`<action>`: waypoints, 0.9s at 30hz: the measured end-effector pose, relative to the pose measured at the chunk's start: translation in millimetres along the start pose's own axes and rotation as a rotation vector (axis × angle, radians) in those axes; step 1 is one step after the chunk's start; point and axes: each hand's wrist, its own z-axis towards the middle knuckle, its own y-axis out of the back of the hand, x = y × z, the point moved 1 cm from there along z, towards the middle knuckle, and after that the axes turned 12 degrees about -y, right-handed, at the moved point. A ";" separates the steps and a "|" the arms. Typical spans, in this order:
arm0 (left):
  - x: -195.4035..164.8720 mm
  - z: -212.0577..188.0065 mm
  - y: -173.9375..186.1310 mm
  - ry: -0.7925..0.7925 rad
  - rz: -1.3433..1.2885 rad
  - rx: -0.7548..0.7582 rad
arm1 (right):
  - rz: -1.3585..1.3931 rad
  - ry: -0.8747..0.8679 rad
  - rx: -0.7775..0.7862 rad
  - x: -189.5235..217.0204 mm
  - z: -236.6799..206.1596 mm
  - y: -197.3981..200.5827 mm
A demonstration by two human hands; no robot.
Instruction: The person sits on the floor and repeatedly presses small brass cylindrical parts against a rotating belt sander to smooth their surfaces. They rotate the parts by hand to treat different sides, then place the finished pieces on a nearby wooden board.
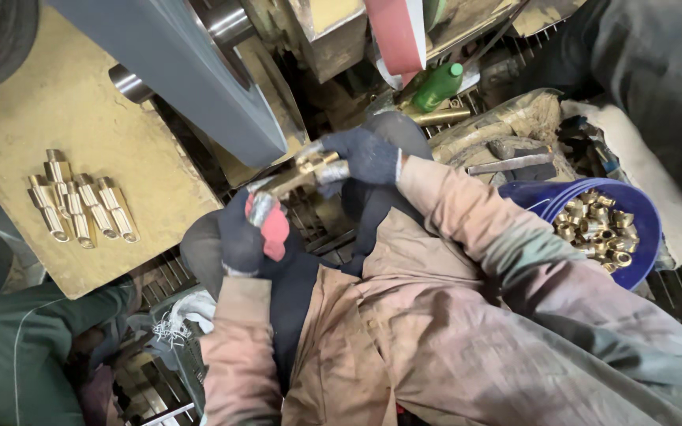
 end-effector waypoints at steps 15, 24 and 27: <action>86.5 30.1 3.1 0.392 -0.906 -0.124 | 0.074 -0.083 -0.180 -11.4 38.9 -2.9; 93.8 22.6 -11.2 0.380 -0.813 -0.128 | -0.246 -0.016 -0.372 -5.1 30.0 -14.0; 93.6 24.4 -17.7 0.382 -0.802 -0.115 | -0.541 0.151 -0.531 -6.3 32.6 -17.5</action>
